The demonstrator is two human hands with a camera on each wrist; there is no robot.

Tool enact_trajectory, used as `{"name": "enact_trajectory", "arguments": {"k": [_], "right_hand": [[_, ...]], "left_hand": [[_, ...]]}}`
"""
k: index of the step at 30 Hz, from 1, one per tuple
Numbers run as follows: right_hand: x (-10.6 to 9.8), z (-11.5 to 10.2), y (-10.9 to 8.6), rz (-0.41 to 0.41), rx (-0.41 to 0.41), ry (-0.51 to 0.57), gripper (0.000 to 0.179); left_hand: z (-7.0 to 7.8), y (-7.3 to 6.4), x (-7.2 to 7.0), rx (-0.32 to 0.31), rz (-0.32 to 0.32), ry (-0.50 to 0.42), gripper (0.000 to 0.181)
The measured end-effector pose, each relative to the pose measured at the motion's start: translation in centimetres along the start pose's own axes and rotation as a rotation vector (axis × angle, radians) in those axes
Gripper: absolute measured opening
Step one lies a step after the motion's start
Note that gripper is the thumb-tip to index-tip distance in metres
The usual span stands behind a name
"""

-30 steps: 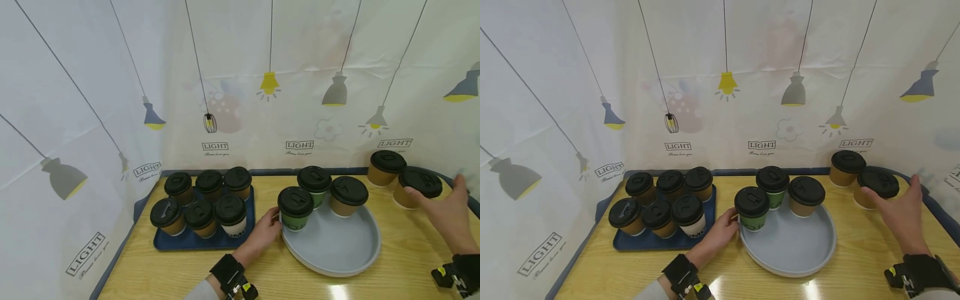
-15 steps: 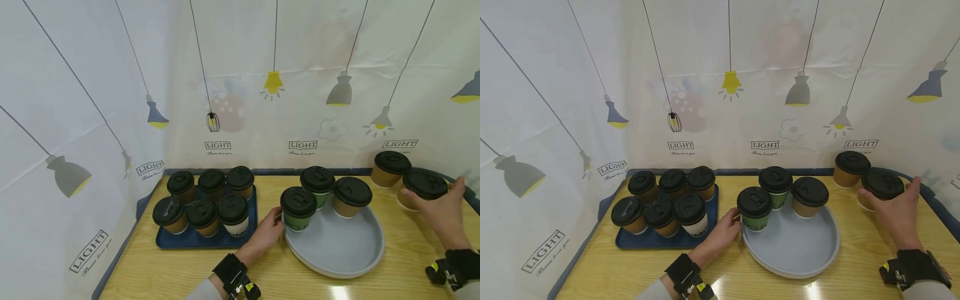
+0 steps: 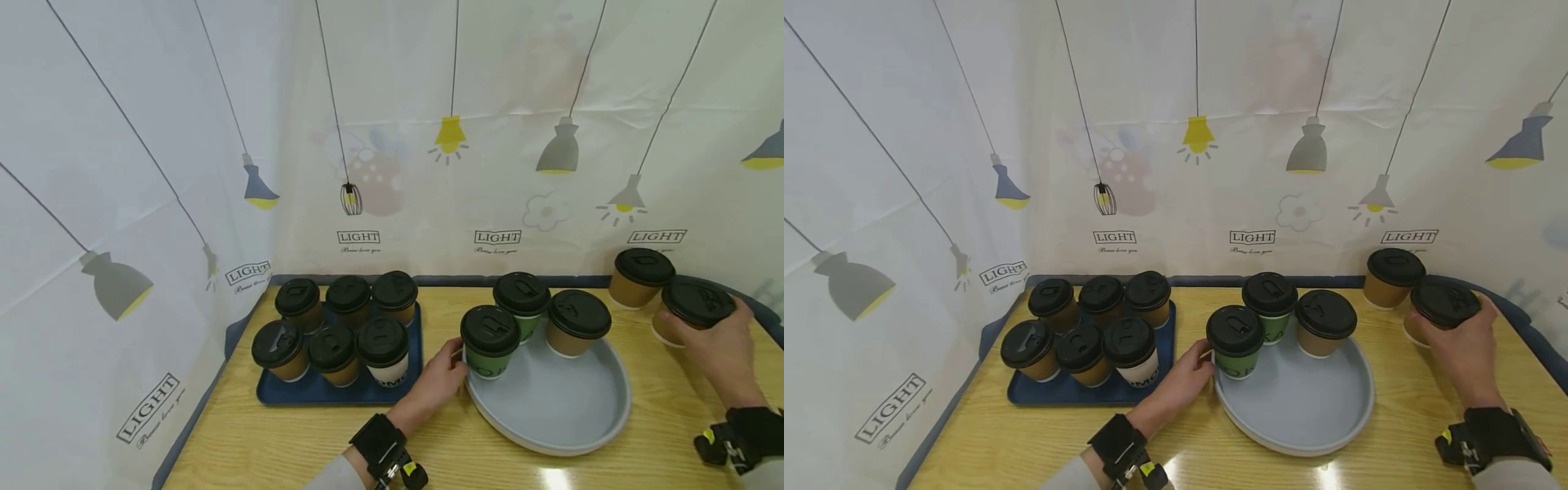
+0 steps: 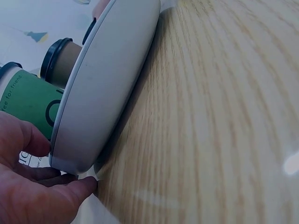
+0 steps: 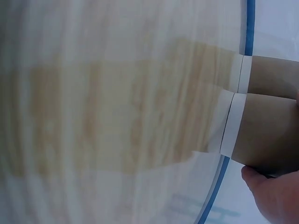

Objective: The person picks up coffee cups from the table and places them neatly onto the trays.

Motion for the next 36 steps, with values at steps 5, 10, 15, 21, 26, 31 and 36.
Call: {"name": "enact_trajectory", "arguments": {"k": [5,10,15,21,26,31,36], "right_hand": [[-0.4,0.0,-0.7,0.008,-0.011,0.039,0.111],[-1.3,-0.3,-2.0,0.042,-0.033,0.078,0.109],[-2.2,-1.0,-3.4,0.067,-0.041,0.074,0.106],[-3.0,-2.2,-4.7,0.047,-0.034,0.018,0.105],[-3.2,-3.2,-6.0,0.045,-0.062,0.022,0.104],[-3.4,-4.0,-7.5,0.024,-0.129,0.039,0.103],[-3.2,-4.8,-8.9,-0.01,-0.219,0.11,0.103]], "left_hand": [[0.0,0.0,0.0,0.0,-0.002,0.002,0.052],[0.1,0.1,0.1,0.004,0.002,0.0,0.052],[0.0,0.3,0.1,0.013,0.009,-0.005,0.052],[0.0,0.4,0.3,0.016,0.015,-0.006,0.052],[0.1,0.3,0.3,0.012,0.022,-0.002,0.052],[0.1,0.3,0.3,0.013,0.023,0.002,0.052],[-0.1,0.3,0.3,0.017,0.017,-0.003,0.052]]}}
Point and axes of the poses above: each hand's wrist, its own y-axis towards the middle knuckle, its own x-axis out of the palm, z = x × y, the point moved 1 cm from there along y, towards the middle knuckle
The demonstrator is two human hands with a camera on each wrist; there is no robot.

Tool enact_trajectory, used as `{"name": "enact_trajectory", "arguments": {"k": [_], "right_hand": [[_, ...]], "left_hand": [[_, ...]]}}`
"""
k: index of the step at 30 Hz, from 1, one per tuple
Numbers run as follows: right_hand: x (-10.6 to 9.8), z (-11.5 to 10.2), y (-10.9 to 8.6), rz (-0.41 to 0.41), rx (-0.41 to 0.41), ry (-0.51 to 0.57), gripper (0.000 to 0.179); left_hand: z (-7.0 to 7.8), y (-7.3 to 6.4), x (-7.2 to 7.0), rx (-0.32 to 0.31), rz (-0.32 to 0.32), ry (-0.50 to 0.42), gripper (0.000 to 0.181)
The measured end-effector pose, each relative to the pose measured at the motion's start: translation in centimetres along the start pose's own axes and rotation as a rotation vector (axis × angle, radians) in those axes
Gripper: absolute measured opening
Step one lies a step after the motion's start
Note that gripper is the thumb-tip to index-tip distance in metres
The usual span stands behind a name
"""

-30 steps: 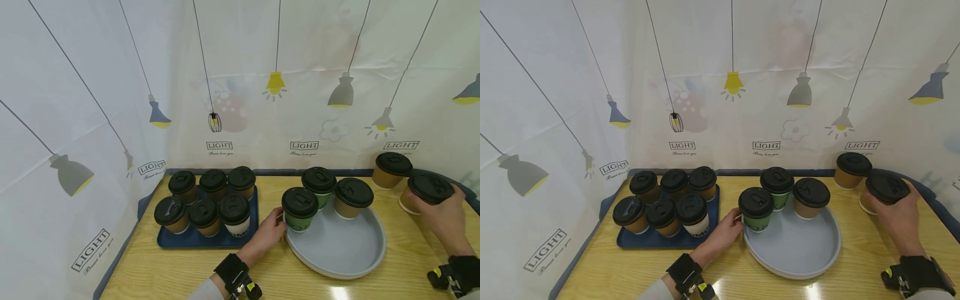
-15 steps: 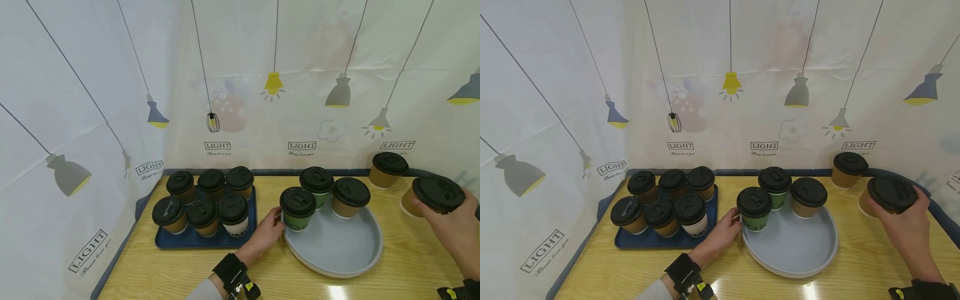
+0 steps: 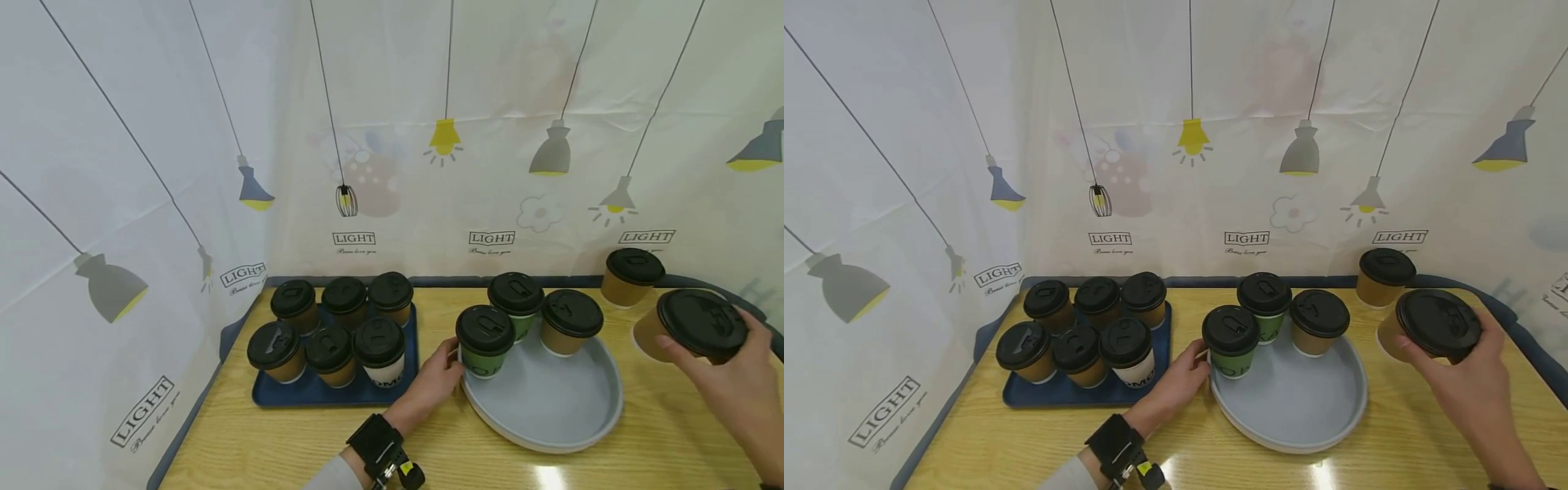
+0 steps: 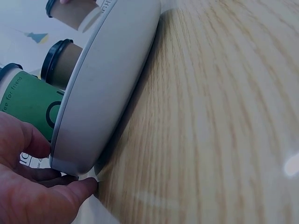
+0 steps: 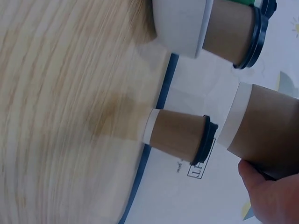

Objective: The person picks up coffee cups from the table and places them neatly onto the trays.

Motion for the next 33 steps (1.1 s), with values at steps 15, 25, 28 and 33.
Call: {"name": "enact_trajectory", "arguments": {"k": [15,25,28,33], "right_hand": [[1.3,-1.9,-2.6,-0.113,-0.102,0.054,0.103],[2.8,-2.0,-3.8,-0.175,-0.126,0.029,0.107],[3.3,-1.8,-4.1,-0.195,-0.125,0.02,0.108],[4.1,-1.5,-4.3,-0.247,-0.087,-0.004,0.111]], "left_hand": [[0.1,-0.2,0.1,0.022,0.005,-0.003,0.052],[-0.1,0.0,0.1,0.012,0.02,0.009,0.051],[-0.1,0.1,0.1,-0.002,0.025,0.012,0.052],[-0.2,0.2,0.2,-0.005,0.032,0.01,0.052]]}}
Point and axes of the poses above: each hand's wrist, its own y-axis towards the middle knuckle, its own x-axis out of the palm, z = x × y, the point moved 1 cm from there along y, towards the middle knuckle
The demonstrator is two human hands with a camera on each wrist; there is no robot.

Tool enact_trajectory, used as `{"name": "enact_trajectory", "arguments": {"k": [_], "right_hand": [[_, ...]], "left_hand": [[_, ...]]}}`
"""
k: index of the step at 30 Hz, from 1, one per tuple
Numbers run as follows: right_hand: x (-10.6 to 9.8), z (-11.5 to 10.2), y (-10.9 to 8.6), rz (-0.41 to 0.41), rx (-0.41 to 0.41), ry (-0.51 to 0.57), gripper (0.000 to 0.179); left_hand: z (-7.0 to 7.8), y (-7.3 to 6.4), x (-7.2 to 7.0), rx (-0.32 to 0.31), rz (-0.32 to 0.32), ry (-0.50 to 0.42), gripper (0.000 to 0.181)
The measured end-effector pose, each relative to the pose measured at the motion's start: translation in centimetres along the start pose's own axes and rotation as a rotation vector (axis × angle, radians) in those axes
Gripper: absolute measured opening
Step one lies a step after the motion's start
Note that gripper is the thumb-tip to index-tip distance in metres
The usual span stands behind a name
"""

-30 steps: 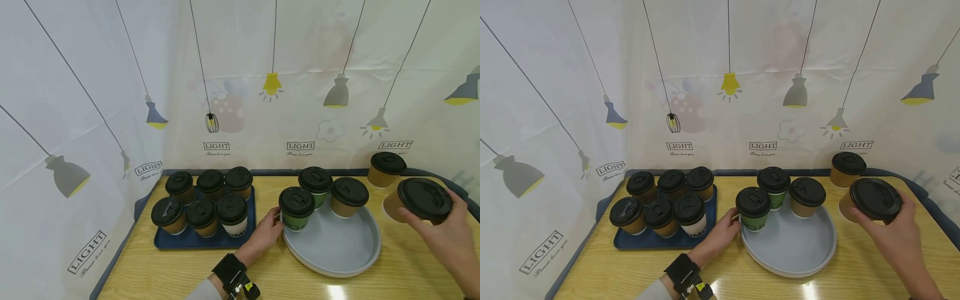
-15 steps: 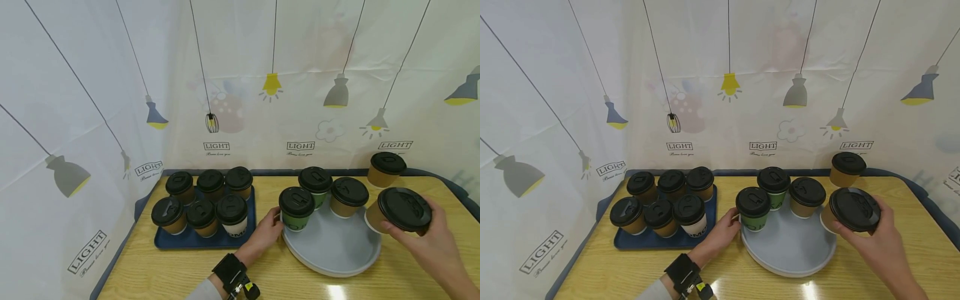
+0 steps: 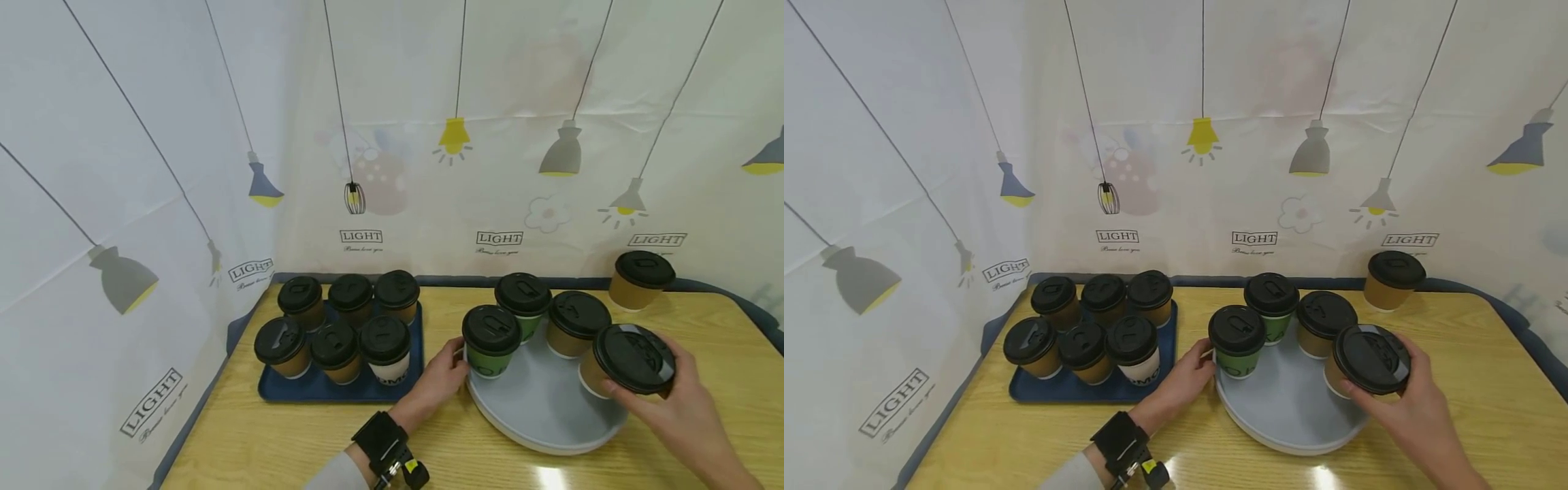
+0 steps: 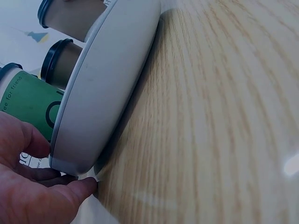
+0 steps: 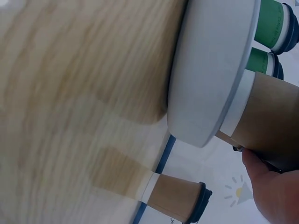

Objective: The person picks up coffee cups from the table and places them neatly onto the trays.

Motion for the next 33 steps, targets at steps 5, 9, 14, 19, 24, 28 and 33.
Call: {"name": "enact_trajectory", "arguments": {"k": [5,9,14,19,24,28,33], "right_hand": [[0.4,0.2,0.0,-0.036,0.035,-0.033,0.113],[0.9,0.3,-0.1,-0.052,0.028,-0.041,0.113],[1.4,0.4,-0.2,-0.06,0.0,-0.045,0.111],[1.5,0.5,-0.1,-0.085,0.009,-0.086,0.112],[1.4,0.4,0.2,-0.13,0.062,-0.133,0.116],[1.4,0.3,0.3,-0.15,0.079,-0.154,0.118],[1.2,0.5,0.4,-0.17,0.091,-0.171,0.12]], "left_hand": [[0.0,0.1,0.1,0.0,0.001,-0.003,0.052],[0.0,0.1,0.1,-0.004,-0.002,-0.004,0.052],[0.0,0.1,0.1,-0.008,-0.002,-0.003,0.053],[0.1,0.1,0.1,-0.013,-0.005,-0.011,0.053],[0.1,0.0,0.0,-0.017,-0.012,-0.017,0.052],[0.2,0.0,0.0,-0.019,-0.014,-0.024,0.052],[0.2,0.0,0.0,-0.024,-0.017,-0.031,0.053]]}}
Point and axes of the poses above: each hand's wrist, its own y-axis towards the middle knuckle, its own x-axis out of the palm, z = x × y, the point moved 1 cm from there along y, towards the middle knuckle
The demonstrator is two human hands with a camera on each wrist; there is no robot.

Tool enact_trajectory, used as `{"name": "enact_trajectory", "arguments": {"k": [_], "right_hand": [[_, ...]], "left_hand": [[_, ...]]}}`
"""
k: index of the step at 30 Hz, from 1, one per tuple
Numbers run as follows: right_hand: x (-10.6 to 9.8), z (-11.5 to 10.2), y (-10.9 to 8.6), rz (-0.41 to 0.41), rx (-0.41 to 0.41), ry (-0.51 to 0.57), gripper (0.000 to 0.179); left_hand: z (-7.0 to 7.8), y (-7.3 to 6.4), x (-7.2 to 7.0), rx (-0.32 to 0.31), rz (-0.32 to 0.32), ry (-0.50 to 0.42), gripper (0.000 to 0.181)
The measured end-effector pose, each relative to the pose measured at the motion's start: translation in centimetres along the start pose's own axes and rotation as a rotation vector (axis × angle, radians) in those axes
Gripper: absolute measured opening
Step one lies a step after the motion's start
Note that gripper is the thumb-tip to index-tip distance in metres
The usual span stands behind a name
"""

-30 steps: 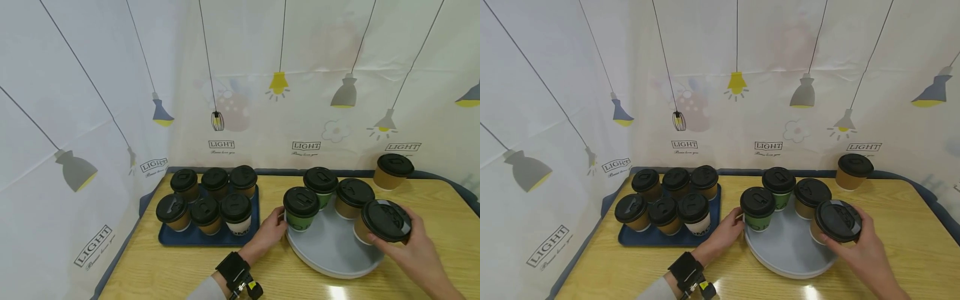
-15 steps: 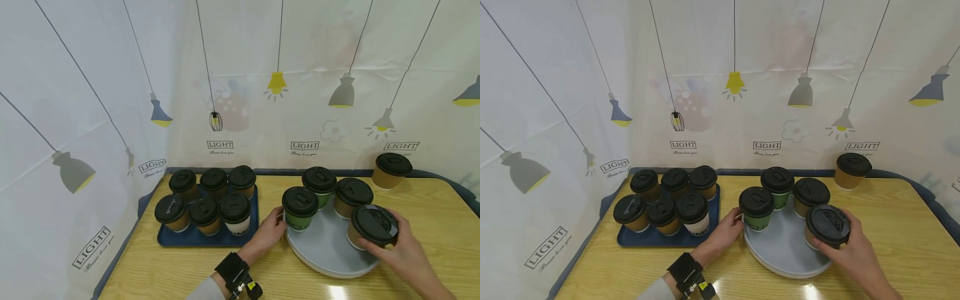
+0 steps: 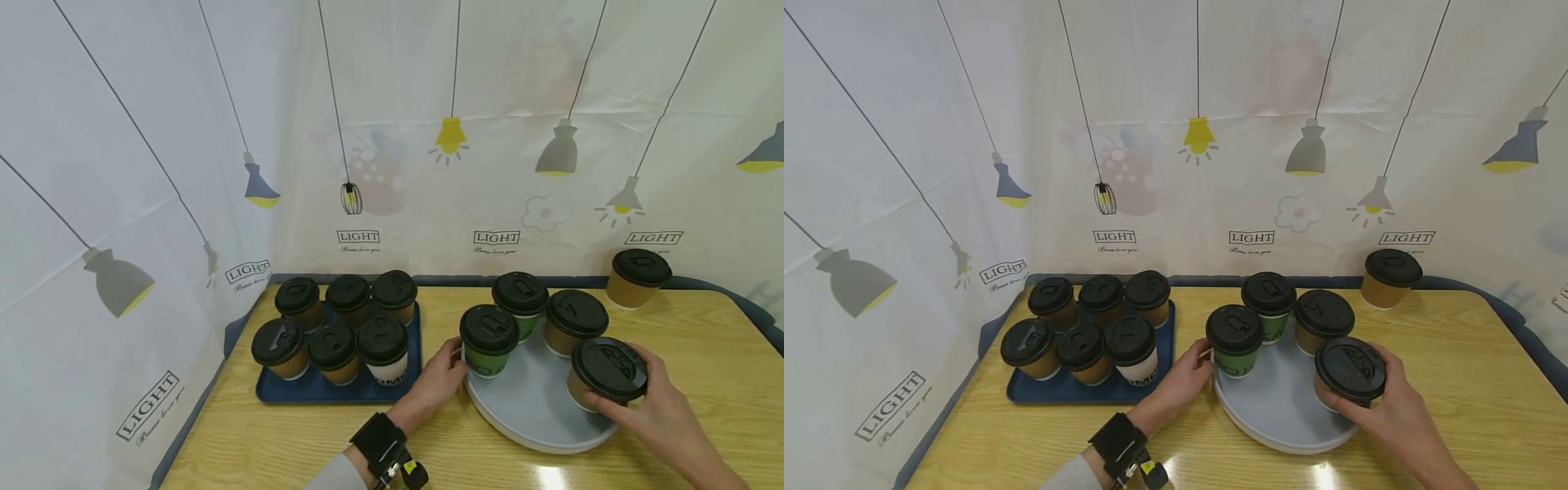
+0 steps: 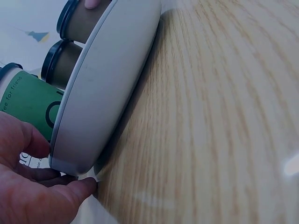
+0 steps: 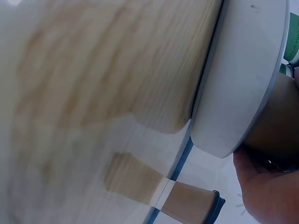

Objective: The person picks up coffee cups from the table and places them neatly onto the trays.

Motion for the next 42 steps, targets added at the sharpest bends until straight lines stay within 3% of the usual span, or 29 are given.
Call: {"name": "enact_trajectory", "arguments": {"k": [6,10,15,18,26,30,34,38,42], "right_hand": [[-0.6,0.1,0.2,-0.085,0.047,-0.014,0.134],[-0.8,0.6,-0.2,-0.075,-0.002,0.077,0.13],[-0.9,1.7,-0.8,0.036,-0.18,0.212,0.098],[-1.2,2.1,-0.8,0.132,-0.256,0.22,0.079],[-2.4,1.8,-0.6,0.307,-0.257,0.215,0.072],[-2.6,1.7,-0.4,0.36,-0.274,0.234,0.071],[-2.8,1.7,-0.2,0.396,-0.274,0.232,0.069],[-3.0,1.7,0.0,0.401,-0.236,0.214,0.067],[-3.1,1.9,0.3,0.394,-0.199,0.199,0.065]], "left_hand": [[-0.1,0.1,0.0,0.004,-0.022,0.013,0.057],[-0.1,0.2,-0.1,0.015,-0.042,0.028,0.06],[-0.1,-0.1,-0.2,0.043,-0.081,-0.006,0.064],[-0.2,-0.5,-0.4,0.041,-0.116,-0.039,0.068],[-0.5,-1.4,-0.8,0.0,-0.165,0.007,0.076],[-0.6,-2.1,-1.1,0.002,-0.127,-0.013,0.064],[-0.5,-2.2,-1.3,0.012,-0.026,-0.021,0.044],[-0.2,-0.9,-1.0,0.012,0.071,-0.039,0.034],[-0.1,0.6,-0.9,0.002,0.074,-0.039,0.045]]}}
Point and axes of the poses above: each hand's wrist, its own y-axis towards the middle knuckle, its own x-axis out of the palm, z = x × y, the point moved 1 cm from there along y, towards the middle knuckle
